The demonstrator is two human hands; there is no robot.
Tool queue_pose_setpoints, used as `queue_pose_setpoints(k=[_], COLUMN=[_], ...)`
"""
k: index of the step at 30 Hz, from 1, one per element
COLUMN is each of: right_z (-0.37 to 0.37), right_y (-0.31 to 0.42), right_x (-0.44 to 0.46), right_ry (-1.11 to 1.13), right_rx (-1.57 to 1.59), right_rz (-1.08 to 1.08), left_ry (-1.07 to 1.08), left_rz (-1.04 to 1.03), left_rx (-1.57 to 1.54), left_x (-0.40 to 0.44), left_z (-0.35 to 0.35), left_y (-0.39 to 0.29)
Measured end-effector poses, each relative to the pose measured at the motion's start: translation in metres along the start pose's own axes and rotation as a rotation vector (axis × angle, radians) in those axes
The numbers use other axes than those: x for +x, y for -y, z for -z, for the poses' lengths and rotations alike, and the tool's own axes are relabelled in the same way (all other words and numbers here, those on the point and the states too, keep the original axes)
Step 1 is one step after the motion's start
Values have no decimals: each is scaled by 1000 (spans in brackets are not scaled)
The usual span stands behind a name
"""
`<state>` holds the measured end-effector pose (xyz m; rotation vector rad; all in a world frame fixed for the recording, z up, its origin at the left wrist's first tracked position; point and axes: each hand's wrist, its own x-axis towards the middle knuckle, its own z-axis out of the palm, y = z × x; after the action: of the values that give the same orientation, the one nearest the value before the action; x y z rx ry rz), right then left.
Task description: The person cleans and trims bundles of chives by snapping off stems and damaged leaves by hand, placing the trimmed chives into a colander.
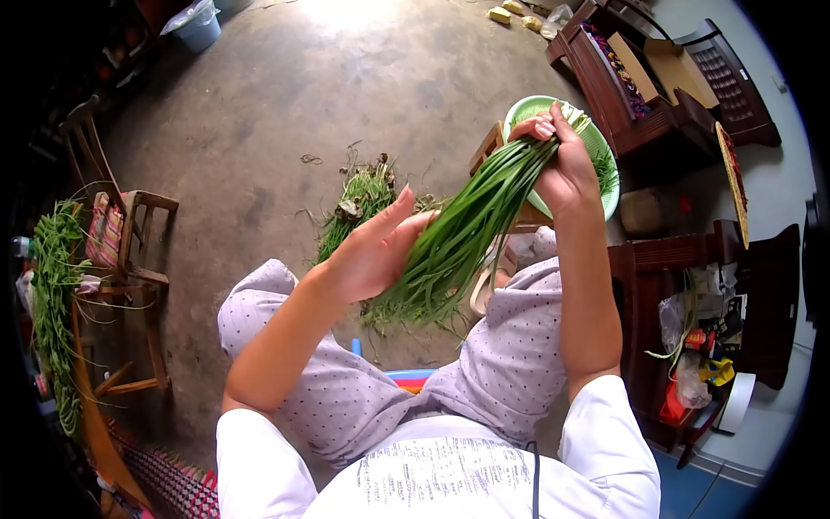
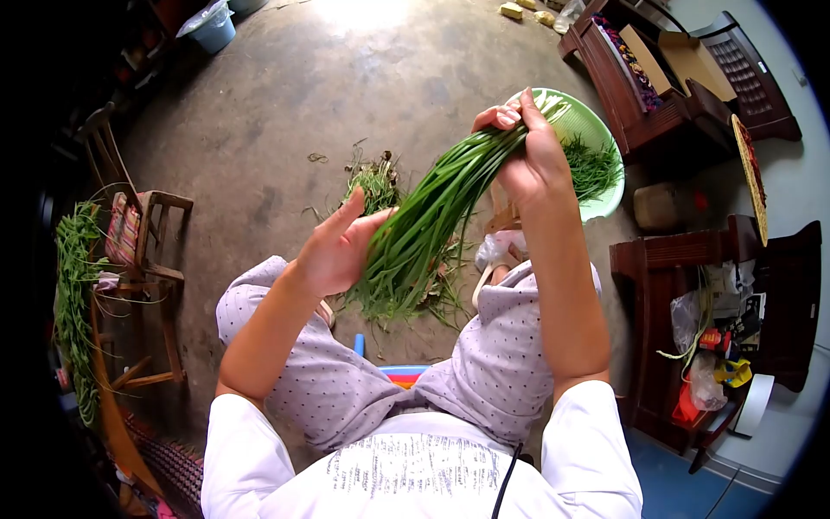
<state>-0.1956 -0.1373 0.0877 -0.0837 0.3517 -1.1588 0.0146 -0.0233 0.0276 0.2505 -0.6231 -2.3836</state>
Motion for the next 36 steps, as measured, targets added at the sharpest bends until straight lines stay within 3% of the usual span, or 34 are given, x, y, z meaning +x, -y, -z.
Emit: queue_pose_setpoints(k=[3,6,8,10,14,19,29,30,31,36], right_z=[3,3,4,3,12,29,33,28,13,15], right_y=[-1,2,7,12,36,65,86,82,73,75], right_x=[2,1,1,1,7,7,7,6,5,4], right_ry=[-20,-34,-30,-50,-84,20,-19,-4,-208,-144], right_rx=[-160,-193,-177,-223,-186,-35,-68,-51,-45,-17], right_rz=[38,53,47,157,227,106,114,111,222,175], left_ry=[-130,-175,-170,-105,18,-129,-235,-284,-332,-440], left_rz=[-165,-180,-218,-305,-350,-314,-162,-143,-122,-116], left_rx=[-70,-6,-43,-276,-254,-155,-203,-146,-88,161], left_x=[-2,-7,-6,-6,-9,-14,-17,-18,-19,-20], left_z=[1,-1,4,3,-1,8,20,21,22,32], left_y=[-1,-12,-11,-12,-18,-17,0,0,1,5])
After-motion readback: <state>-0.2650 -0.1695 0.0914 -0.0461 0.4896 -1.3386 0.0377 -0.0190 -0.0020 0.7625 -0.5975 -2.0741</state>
